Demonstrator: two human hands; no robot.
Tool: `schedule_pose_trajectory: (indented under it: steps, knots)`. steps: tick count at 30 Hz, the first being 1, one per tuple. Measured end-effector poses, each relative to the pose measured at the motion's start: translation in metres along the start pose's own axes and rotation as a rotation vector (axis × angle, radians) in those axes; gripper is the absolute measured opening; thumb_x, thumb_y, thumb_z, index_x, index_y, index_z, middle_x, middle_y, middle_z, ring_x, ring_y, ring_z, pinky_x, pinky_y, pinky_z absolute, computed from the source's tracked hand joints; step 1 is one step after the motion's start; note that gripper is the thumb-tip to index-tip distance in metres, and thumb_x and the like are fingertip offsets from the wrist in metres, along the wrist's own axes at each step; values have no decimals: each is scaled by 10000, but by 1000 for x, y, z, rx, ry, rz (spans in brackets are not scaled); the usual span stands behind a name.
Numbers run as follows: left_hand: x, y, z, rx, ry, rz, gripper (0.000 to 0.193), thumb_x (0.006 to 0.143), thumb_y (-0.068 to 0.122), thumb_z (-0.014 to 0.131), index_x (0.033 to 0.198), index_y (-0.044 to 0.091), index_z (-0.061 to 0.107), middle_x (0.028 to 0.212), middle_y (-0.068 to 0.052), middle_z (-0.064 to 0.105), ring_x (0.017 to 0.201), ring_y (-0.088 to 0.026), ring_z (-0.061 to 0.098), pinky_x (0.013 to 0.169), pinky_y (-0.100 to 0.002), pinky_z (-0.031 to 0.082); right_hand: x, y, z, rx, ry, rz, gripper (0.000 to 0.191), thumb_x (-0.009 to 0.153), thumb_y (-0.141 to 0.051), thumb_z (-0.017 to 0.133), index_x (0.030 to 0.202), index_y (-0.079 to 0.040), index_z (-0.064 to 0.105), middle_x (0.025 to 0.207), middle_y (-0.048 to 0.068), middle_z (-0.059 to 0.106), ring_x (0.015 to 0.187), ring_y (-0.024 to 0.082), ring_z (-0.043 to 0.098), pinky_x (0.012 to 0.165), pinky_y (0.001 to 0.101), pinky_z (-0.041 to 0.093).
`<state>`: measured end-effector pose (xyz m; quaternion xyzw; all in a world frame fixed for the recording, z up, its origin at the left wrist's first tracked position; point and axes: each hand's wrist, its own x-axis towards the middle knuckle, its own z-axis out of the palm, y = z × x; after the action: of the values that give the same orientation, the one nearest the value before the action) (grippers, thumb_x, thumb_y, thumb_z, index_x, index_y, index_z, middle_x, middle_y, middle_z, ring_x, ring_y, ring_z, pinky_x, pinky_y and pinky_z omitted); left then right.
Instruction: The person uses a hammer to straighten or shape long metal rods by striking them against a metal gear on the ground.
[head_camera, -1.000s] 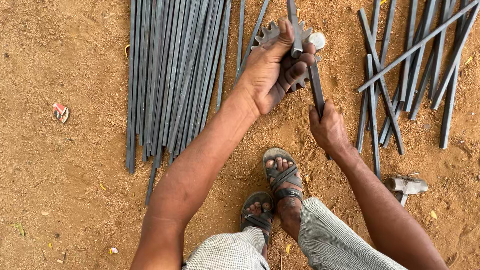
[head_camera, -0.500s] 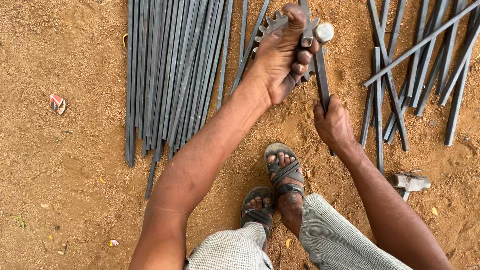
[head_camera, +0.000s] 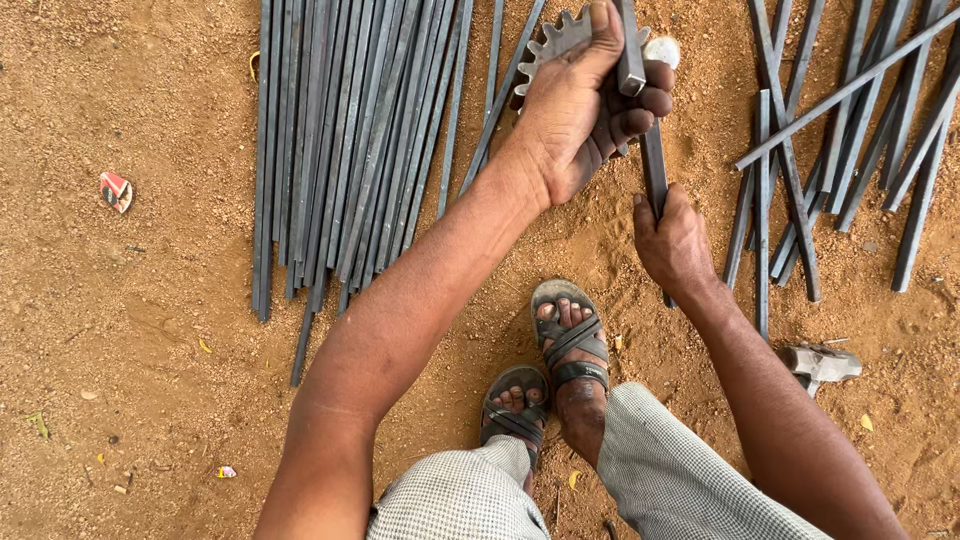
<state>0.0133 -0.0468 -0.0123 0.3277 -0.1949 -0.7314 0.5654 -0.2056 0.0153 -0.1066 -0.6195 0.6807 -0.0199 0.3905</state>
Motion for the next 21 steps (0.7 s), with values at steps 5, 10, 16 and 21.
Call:
schedule_pose_trajectory:
  steps: [5,10,16,21]
  knots:
    - [0,3,4,-13,13,-11,606,1048,509,477,1122,-64,660,908,-163,752,730,-169,772,611,-244,662,0,-1,0,-12,9,-17,281,1137,-289,499,1070,-17,519,714,114,613,476,178,568,335,332,492]
    - [-1,8,4,-58,42,-20,557,1063,453,463,1155,-65,645,950,-186,761,772,-193,780,660,-271,672,0,-2,-1,-2,8,-16,280,1133,-291,496,1079,-17,521,710,112,612,477,184,566,340,340,484]
    - [12,4,-8,-123,336,-248,371,1067,321,465,1156,-3,623,932,-212,755,716,-236,767,609,-333,668,-2,-4,-2,-26,-2,7,283,1138,-289,502,1086,-12,528,710,112,610,471,183,553,337,338,474]
    - [-18,-52,-46,264,445,-345,311,1071,258,530,1181,4,671,716,-32,610,448,-83,458,334,-259,378,-3,-11,-9,35,20,-24,305,1112,-325,532,1051,-27,551,680,86,601,430,144,525,303,323,474]
